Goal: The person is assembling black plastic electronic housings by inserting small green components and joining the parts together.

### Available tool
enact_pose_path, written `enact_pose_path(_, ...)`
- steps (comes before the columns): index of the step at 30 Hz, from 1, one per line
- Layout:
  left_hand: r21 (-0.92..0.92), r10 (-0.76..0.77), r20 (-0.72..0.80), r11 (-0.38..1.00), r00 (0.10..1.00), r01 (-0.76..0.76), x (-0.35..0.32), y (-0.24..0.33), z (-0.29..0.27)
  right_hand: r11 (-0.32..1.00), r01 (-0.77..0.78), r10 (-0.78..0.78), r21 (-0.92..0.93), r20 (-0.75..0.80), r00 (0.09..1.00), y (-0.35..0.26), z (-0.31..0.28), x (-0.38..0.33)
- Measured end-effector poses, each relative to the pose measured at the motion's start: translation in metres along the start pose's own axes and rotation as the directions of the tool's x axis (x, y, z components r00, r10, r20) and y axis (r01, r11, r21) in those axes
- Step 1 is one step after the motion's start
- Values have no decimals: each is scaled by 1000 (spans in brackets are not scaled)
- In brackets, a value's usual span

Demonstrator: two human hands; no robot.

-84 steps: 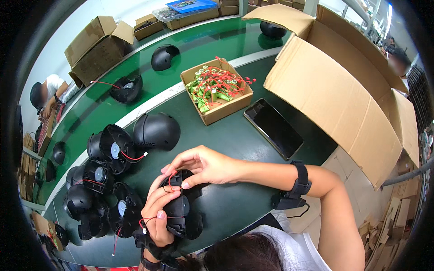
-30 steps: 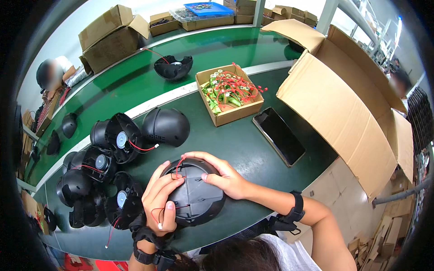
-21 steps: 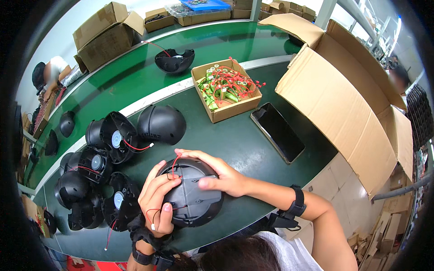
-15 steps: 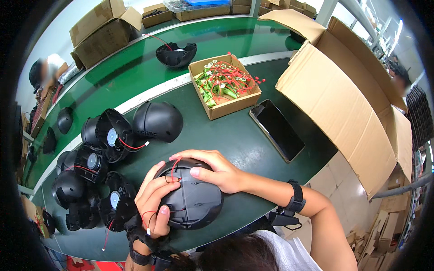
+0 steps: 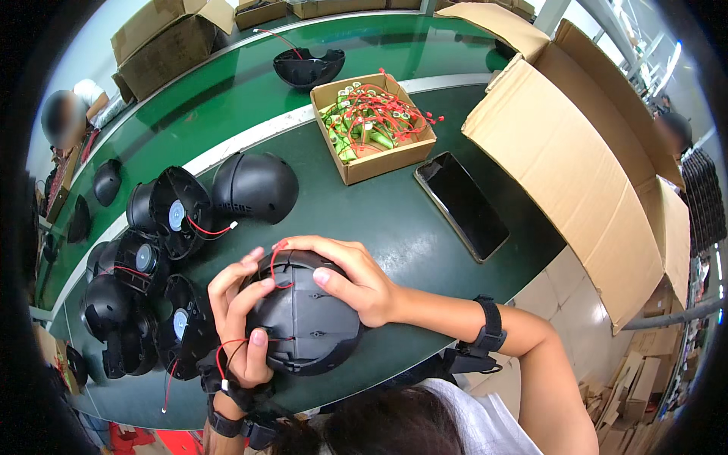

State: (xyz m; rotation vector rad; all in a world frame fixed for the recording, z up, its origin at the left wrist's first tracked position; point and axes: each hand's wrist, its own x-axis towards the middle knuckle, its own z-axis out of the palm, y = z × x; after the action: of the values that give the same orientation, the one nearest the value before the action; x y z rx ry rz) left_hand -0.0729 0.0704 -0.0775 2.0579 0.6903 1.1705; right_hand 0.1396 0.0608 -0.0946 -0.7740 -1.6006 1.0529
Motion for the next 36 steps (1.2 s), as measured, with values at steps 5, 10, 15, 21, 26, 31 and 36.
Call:
enact_pose_path(5, 36, 78, 101, 996, 992, -82, 8, 1, -6, 1000, -3, 3, 1, -32, 999, 2, 0, 0)
enact_pose_path(10, -6, -7, 114, 1000, 993, 7, 12, 7, -6, 1000, -14, 14, 18, 13, 1000, 8, -6, 2)
enact_pose_path(15, 42, 68, 210, 996, 975, -78, 13, 7, -11, 998, -41, 41, 42, 8, 999, 1, -6, 2)
enact_pose_path(21, 58, -42, 129, 998, 991, 35, 8, 11, -5, 999, 44, -43, -10, 35, 998, 5, -8, 0)
enact_pose_path(26, 92, -49, 132, 995, 990, 37, 7, 14, -3, 999, 37, -35, -11, 89, 995, 4, -8, 1)
enact_pose_path(31, 18, -27, 131, 1000, 991, 25, 9, 10, -2, 899, -110, 92, 424, 63, 994, 3, 1, 2)
enact_pose_path(36, 87, 151, -49, 985, 987, -146, -1, -9, 7, 973, -106, 96, 203, 59, 994, -3, -11, 2)
